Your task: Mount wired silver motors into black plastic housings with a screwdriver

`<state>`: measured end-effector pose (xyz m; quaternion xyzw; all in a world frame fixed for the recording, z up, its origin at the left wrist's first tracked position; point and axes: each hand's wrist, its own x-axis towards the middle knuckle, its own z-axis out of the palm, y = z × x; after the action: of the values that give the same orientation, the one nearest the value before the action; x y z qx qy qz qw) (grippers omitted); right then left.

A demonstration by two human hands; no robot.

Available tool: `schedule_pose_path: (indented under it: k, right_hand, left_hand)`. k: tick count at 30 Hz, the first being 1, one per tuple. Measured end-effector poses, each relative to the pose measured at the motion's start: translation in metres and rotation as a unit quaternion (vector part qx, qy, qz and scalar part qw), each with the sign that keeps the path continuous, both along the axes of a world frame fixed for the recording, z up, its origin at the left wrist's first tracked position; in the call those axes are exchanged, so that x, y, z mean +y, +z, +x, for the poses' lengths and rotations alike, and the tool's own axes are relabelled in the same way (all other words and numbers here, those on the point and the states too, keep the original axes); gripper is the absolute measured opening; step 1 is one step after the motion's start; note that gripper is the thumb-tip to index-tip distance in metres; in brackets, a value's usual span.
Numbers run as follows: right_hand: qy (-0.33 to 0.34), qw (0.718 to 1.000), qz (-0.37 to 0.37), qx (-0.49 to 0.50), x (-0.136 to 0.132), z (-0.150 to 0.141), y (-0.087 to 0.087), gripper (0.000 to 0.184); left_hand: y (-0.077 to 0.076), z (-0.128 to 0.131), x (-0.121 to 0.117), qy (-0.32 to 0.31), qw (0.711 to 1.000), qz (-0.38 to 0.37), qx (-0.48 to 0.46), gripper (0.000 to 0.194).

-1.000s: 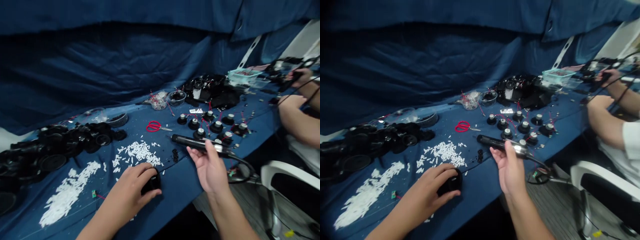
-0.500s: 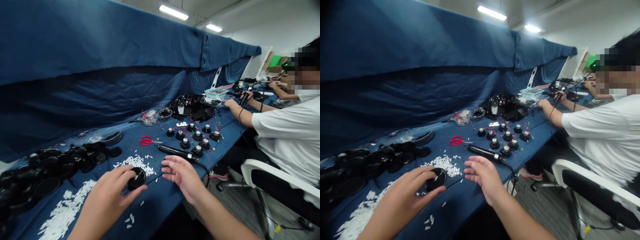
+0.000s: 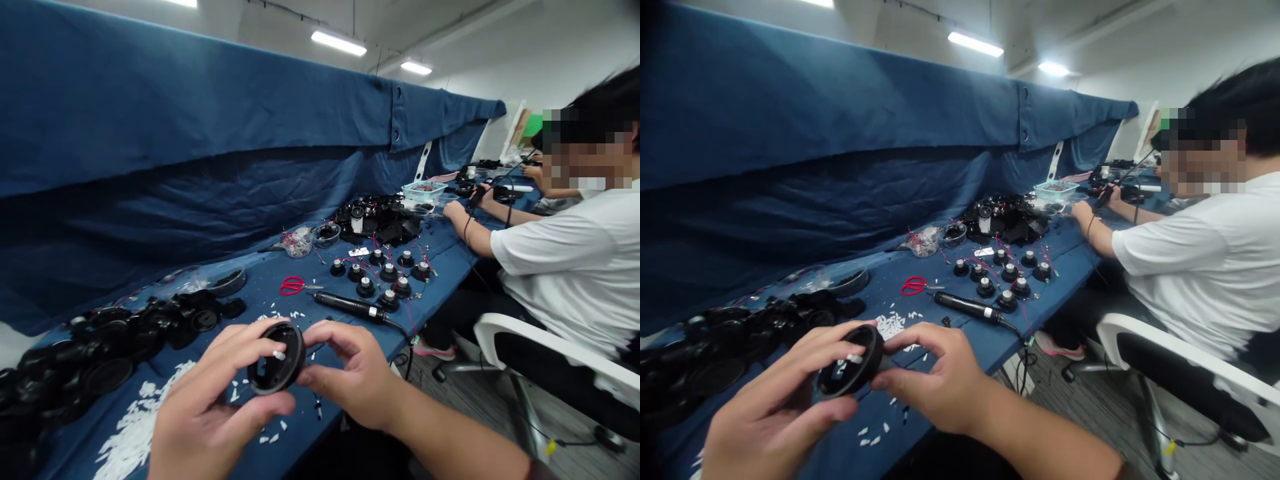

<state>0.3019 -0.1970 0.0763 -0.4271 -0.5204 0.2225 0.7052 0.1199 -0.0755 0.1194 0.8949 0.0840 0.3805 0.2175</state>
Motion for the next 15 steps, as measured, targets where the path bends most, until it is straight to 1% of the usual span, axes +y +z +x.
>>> schedule_pose_path:
  k: [2,4,7,9,10,12,13,14,15]
  right_hand:
    - [0.010,0.999,-0.033,0.032,-0.011,0.001,-0.002,0.034]
    - [0.039,0.995,-0.062,0.074,-0.022,0.004,-0.005,0.035]
    - [0.081,0.982,-0.075,0.154,-0.042,0.009,-0.008,0.037]
    - [0.070,0.979,-0.085,0.172,-0.061,0.016,-0.009,0.035]
    - [0.048,0.980,-0.097,0.164,-0.073,0.023,-0.008,0.033]
    - [-0.038,0.984,-0.125,0.118,-0.102,0.043,-0.006,0.031]
    - [-0.105,0.981,-0.137,0.089,-0.118,0.059,-0.004,0.033]
    - [-0.182,0.970,-0.150,0.059,-0.133,0.078,-0.002,0.037]
    - [-0.254,0.952,-0.167,0.022,-0.146,0.100,0.000,0.042]
  left_hand:
    - [-0.006,0.006,-0.010,-0.026,0.999,-0.024,-0.023,0.033]
    - [-0.012,0.017,-0.022,-0.060,0.995,-0.059,-0.046,0.034]
    - [-0.020,0.039,-0.039,-0.119,0.983,-0.118,-0.081,0.042]
    - [-0.023,0.054,-0.048,-0.164,0.972,-0.152,-0.077,0.044]
    - [-0.024,0.059,-0.051,-0.185,0.967,-0.164,-0.065,0.043]
    - [-0.026,0.062,-0.054,-0.207,0.963,-0.170,-0.020,0.050]
    - [-0.028,0.059,-0.054,-0.201,0.966,-0.163,0.008,0.058]
    - [-0.030,0.055,-0.052,-0.184,0.971,-0.152,0.033,0.065]
    - [-0.033,0.048,-0.049,-0.158,0.976,-0.138,0.056,0.070]
